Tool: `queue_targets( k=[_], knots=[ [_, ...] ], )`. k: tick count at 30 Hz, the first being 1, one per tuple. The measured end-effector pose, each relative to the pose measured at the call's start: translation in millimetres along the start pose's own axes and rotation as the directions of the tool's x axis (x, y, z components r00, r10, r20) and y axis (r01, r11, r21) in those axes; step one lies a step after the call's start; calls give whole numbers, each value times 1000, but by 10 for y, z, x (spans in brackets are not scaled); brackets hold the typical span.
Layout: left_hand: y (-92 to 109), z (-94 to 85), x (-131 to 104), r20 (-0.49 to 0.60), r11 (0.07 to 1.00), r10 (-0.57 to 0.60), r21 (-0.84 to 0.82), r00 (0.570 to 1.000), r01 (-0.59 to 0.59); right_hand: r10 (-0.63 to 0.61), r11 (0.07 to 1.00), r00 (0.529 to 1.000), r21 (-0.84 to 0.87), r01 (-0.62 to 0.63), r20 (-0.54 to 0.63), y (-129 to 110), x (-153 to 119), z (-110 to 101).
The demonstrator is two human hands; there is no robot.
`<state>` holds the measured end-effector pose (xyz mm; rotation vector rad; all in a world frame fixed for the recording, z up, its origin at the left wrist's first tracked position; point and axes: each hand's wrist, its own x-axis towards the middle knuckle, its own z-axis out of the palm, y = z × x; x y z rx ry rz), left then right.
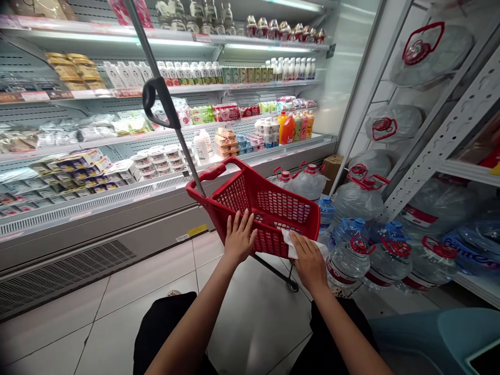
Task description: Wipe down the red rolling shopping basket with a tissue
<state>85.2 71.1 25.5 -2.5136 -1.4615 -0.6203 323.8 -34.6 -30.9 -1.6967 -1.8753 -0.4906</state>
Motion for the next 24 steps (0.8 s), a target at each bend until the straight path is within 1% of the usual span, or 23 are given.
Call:
queue_targets(
  k=[2,5,8,10,13,16,18,20,22,24],
  knots=[
    [97,33,-32,0,999,29,-15,1000,-29,-18,1000,1000,5,18,2,-132,57,13],
    [187,66,-104,-4,997,72,-32,997,-72,-115,992,993,57,113,29,-411,255,82],
    [152,67,-151,-5,998,54,-23,999,-55,-165,982,985,100,161,38,-641,452,165],
    [75,52,-151,8,999,48,-13,999,-48,-173,979,984,121,167,48,-712,500,185],
    [-60,23,-106,40,1000,15,-13,999,-14,-190,974,979,140,179,75,-712,395,129],
    [-161,-2,-34,72,998,-51,-21,996,52,-194,974,976,137,179,103,-691,130,20],
    [-191,-9,-5,95,993,-110,-22,989,113,-204,974,973,127,190,106,-718,-57,-32],
    [-184,-4,-24,126,987,-155,-24,980,159,-222,970,970,120,210,100,-786,-182,-46],
    [-147,11,-98,156,988,-141,-34,978,148,-243,964,966,131,230,94,-883,-215,-24],
    [-108,25,-208,172,994,-88,-48,981,98,-259,957,963,155,245,80,-986,-171,12]
  ],
)
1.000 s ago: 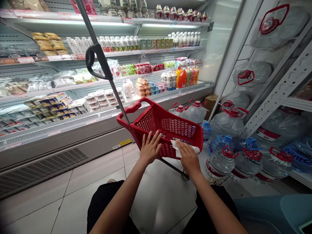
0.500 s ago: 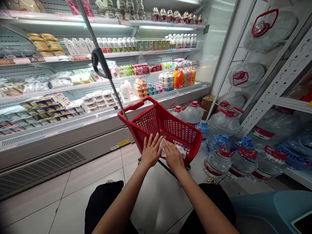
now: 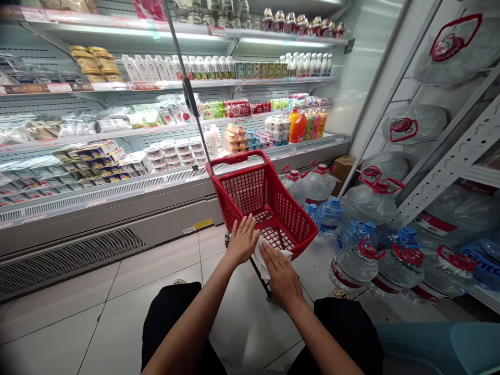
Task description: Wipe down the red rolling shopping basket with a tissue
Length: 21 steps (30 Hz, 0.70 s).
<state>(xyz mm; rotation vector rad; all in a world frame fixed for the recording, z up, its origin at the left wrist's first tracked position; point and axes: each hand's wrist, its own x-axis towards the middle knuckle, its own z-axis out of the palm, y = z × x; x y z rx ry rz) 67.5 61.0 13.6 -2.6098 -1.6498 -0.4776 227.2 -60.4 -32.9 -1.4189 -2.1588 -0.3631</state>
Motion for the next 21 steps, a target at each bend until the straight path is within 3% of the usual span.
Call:
queue_targets(
  k=[6,10,13,15,17,21],
  knots=[
    [-158,-61,-172,29,999,44,-18,999,-43,-75,996,996,44,73,43,-18,103,12],
    [-285,-151,-116,16,1000,26,-10,1000,-26,-124,992,991,14,123,55,368,-114,-59],
    [-234,-138,-114,-11,1000,-18,11,1000,18,-29,999,999,-43,30,16,731,-240,-86],
    [-145,-88,-154,-30,999,-21,27,999,22,47,997,999,-58,-47,-12,827,-246,-65],
    [-49,-17,-218,-52,999,-3,36,999,5,82,996,996,-43,-84,-29,724,-192,-7],
    [50,96,-332,-87,999,17,46,996,-13,0,1000,1000,26,1,-7,139,6,144]
  ],
)
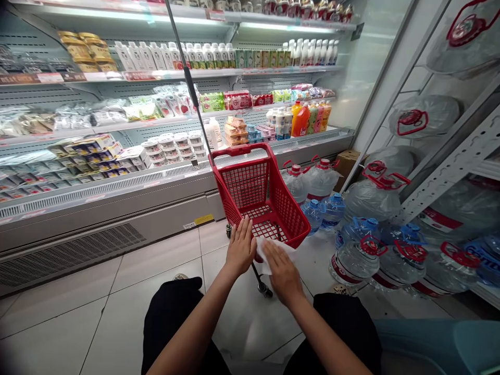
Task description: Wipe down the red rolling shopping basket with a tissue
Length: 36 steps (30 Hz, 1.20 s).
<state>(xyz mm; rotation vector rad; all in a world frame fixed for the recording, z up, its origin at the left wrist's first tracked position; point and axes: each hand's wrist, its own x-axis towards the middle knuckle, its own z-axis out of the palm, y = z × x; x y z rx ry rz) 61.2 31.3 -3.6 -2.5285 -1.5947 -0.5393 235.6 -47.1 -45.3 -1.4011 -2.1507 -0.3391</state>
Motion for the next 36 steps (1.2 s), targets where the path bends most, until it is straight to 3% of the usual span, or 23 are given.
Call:
queue_targets(
  k=[2,4,7,11,14,17,22,26,29,33,36],
  knots=[
    [-14,9,-28,-14,1000,-6,4,1000,6,-36,999,999,30,35,9,-205,88,37],
    [-53,-7,-33,-28,1000,-7,9,1000,7,-73,996,997,58,71,30,-200,136,22],
    [-105,-47,-16,-27,1000,-9,13,1000,9,-101,993,992,68,97,72,196,119,-59],
    [-102,-51,29,-9,1000,-25,3,1000,25,32,998,999,-47,-31,20,935,20,-140],
    [-89,-31,74,-19,999,-30,-14,999,29,98,991,995,-97,-98,-5,1142,-10,-133],
    [-123,-42,126,-12,997,-68,-28,998,68,100,993,995,-65,-101,-33,918,3,-96],
    [-191,-96,131,-13,984,-178,-36,984,177,24,999,1000,22,-25,18,185,62,-54],
    [-196,-89,-40,-51,990,-138,-11,989,138,-90,995,993,36,88,71,-124,131,-60],
    [-313,-122,-178,-62,993,-115,26,991,117,-149,989,983,23,148,106,-47,121,-132],
    [-561,-236,-244,-40,990,-125,63,991,127,-140,990,985,-9,142,100,300,0,-276],
    [-578,-261,-237,-58,983,-159,80,986,164,-110,994,990,-3,111,83,354,-48,-283]
  ],
)
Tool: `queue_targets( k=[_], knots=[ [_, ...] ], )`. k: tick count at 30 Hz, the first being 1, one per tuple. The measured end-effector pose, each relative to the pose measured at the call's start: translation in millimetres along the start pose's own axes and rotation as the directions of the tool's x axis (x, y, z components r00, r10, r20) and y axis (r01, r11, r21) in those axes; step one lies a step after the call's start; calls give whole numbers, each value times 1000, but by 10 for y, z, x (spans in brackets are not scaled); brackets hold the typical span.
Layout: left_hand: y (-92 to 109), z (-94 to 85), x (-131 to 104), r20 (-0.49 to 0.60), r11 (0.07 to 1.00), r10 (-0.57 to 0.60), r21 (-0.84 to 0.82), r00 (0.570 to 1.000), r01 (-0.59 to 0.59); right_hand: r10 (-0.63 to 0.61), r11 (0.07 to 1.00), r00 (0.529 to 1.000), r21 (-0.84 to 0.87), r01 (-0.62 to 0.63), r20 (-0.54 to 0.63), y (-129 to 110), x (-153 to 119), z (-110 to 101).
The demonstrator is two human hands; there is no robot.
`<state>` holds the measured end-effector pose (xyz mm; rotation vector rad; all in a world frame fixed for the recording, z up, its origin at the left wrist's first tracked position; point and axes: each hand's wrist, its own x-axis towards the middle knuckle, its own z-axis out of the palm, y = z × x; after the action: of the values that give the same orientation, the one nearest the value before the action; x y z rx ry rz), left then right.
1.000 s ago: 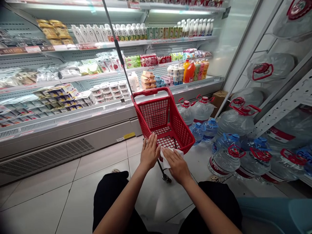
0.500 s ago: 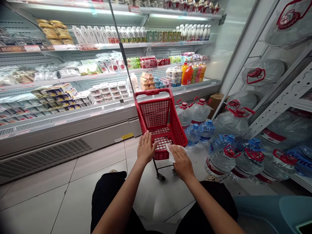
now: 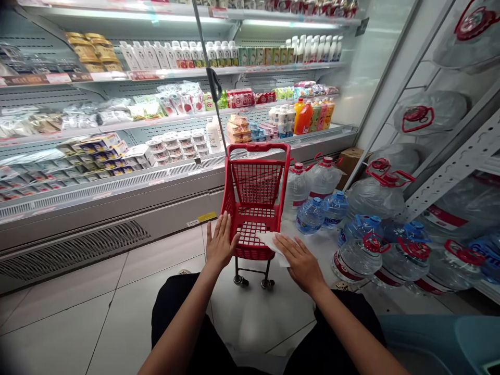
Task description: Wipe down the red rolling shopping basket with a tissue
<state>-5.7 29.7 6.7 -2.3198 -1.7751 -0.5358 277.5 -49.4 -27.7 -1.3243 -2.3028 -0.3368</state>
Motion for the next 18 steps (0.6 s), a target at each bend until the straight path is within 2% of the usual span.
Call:
queue_targets(
  k=[2,5,7,9,12,15,18],
  knots=[
    [111,29,-28,-8,999,33,-11,999,-33,-4,999,1000,31,5,-9,-141,45,67],
    [328,101,-133,-13,986,158,-48,987,-159,-45,995,998,86,49,-40,-419,155,184],
    [408,133,-213,-27,973,221,-66,975,-223,-81,990,996,116,86,-48,-491,203,206],
    [408,136,-273,-40,962,259,-75,965,-261,-135,980,990,142,137,-27,-409,228,175],
    [325,109,-308,-42,955,283,-76,958,-286,-188,971,982,155,185,7,-89,281,101],
    [248,101,-295,-40,957,279,-73,959,-282,-134,981,991,142,133,0,201,383,89],
    [215,117,-240,-37,963,251,-94,967,-253,-59,985,998,160,64,-36,221,457,158]
  ],
)
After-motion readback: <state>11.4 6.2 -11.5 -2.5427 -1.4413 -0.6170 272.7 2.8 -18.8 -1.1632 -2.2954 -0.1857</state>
